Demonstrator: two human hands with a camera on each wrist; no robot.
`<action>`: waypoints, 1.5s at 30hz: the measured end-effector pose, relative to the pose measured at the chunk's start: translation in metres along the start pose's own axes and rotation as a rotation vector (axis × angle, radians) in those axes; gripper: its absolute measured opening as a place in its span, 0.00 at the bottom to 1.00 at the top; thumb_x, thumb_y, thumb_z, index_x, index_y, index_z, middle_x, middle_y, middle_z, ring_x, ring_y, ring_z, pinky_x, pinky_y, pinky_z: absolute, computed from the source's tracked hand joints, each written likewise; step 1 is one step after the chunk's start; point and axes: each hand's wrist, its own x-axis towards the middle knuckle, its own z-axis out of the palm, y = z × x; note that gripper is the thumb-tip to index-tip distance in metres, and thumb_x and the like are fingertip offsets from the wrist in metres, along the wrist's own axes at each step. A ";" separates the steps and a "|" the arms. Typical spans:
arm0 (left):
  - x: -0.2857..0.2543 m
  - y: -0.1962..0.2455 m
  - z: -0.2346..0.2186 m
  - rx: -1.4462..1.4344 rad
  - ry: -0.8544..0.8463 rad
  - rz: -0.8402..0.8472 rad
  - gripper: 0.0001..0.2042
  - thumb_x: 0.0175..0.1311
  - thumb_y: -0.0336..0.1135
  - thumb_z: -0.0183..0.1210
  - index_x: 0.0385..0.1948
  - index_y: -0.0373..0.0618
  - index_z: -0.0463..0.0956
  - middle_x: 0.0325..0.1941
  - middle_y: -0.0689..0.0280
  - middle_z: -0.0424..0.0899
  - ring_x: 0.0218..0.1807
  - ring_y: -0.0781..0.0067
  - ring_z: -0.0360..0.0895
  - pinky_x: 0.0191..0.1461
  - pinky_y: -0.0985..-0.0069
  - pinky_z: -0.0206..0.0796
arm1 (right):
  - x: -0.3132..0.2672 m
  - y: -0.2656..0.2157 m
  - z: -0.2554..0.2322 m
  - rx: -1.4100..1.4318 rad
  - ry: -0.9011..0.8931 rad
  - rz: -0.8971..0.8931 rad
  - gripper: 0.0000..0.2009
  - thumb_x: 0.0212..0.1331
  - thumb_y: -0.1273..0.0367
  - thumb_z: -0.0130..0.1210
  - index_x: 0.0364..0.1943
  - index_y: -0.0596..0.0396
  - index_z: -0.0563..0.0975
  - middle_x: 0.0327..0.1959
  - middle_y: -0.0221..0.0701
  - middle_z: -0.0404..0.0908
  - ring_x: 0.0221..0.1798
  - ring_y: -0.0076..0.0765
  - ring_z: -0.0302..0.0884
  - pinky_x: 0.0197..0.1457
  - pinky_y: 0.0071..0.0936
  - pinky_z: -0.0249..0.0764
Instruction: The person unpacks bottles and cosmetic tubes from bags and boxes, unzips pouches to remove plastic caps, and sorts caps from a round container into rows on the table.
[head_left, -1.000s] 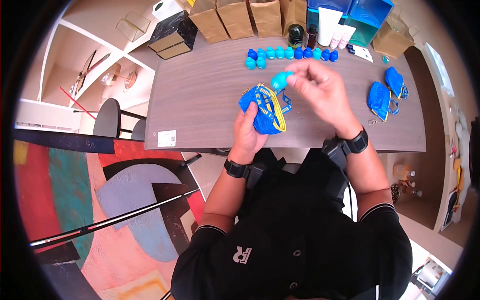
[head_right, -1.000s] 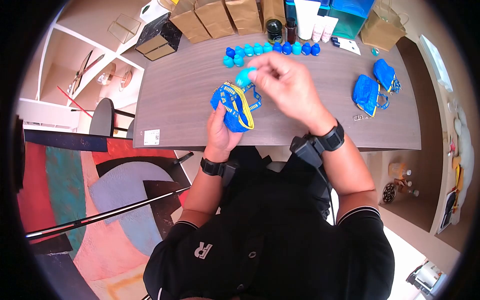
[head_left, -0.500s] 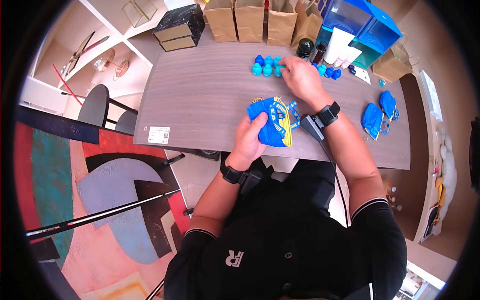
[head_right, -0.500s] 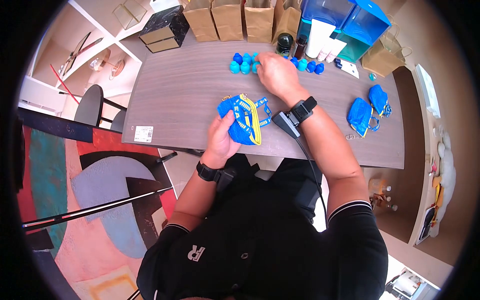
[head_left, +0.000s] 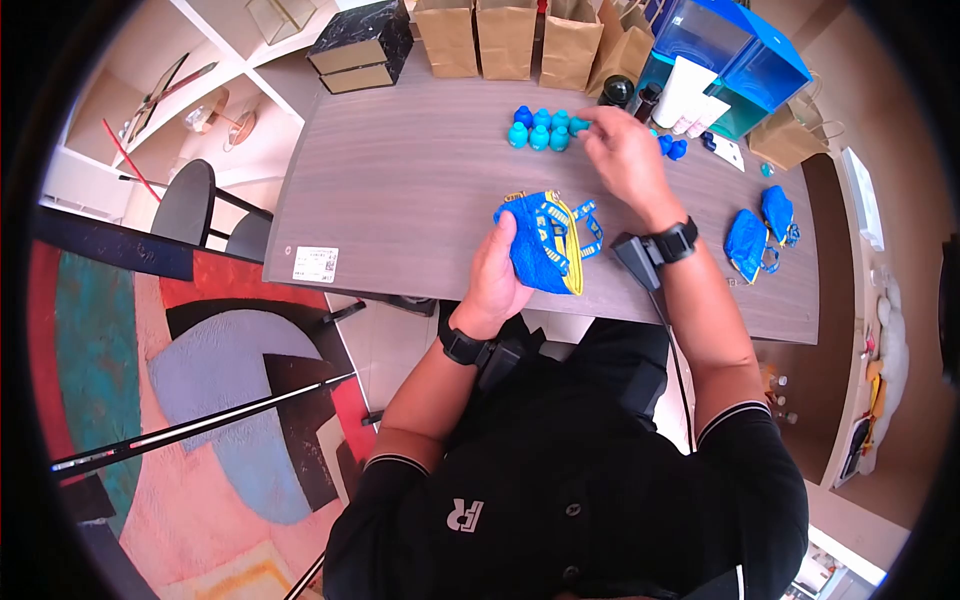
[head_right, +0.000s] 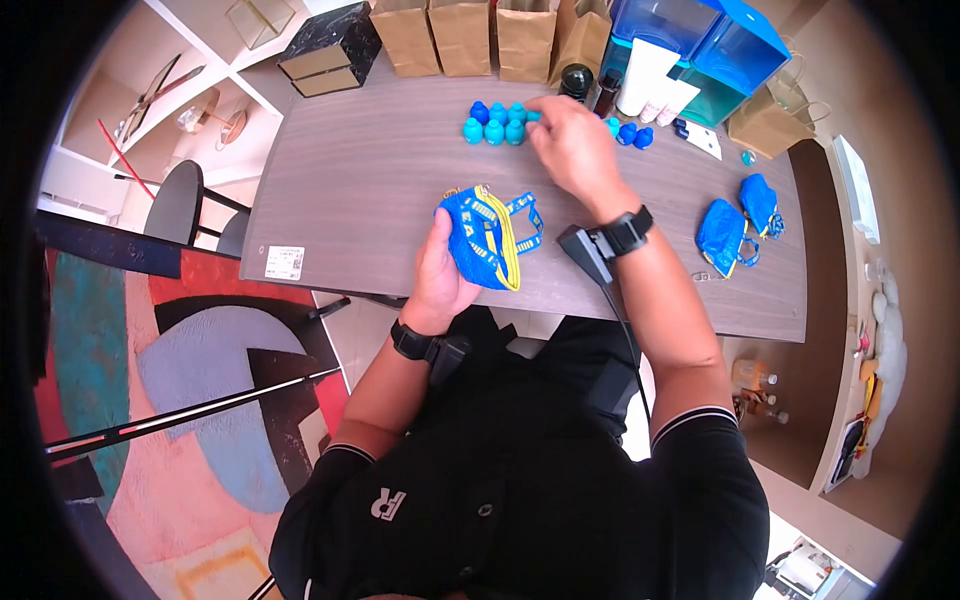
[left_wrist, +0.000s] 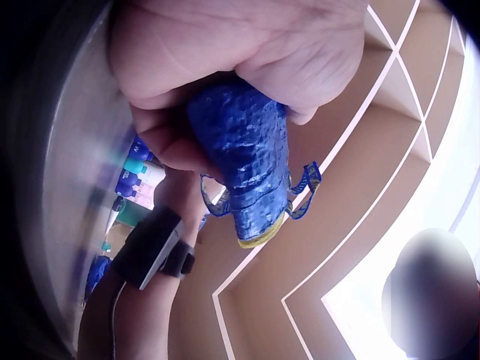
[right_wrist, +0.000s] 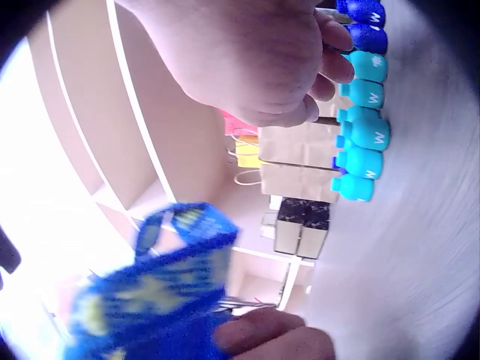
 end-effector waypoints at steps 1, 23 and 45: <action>0.001 0.000 0.000 -0.042 0.034 -0.019 0.27 0.78 0.56 0.47 0.66 0.44 0.68 0.60 0.62 0.80 0.60 0.67 0.79 0.66 0.62 0.71 | -0.005 -0.005 -0.009 0.084 0.056 -0.011 0.10 0.61 0.69 0.60 0.45 0.54 0.82 0.38 0.39 0.84 0.41 0.45 0.84 0.44 0.40 0.79; 0.003 -0.004 -0.010 -0.047 0.008 0.010 0.29 0.80 0.59 0.38 0.63 0.41 0.69 0.60 0.58 0.80 0.60 0.64 0.80 0.66 0.62 0.73 | -0.084 -0.085 -0.037 0.086 -0.210 -0.280 0.10 0.45 0.70 0.67 0.34 0.50 0.82 0.29 0.31 0.76 0.34 0.45 0.80 0.37 0.41 0.76; 0.002 -0.011 -0.013 0.116 -0.025 0.092 0.26 0.80 0.52 0.44 0.66 0.41 0.67 0.63 0.60 0.79 0.62 0.67 0.78 0.68 0.64 0.71 | -0.085 -0.068 -0.023 0.060 -0.020 -0.402 0.04 0.49 0.69 0.66 0.27 0.48 0.81 0.23 0.30 0.74 0.27 0.40 0.79 0.31 0.38 0.74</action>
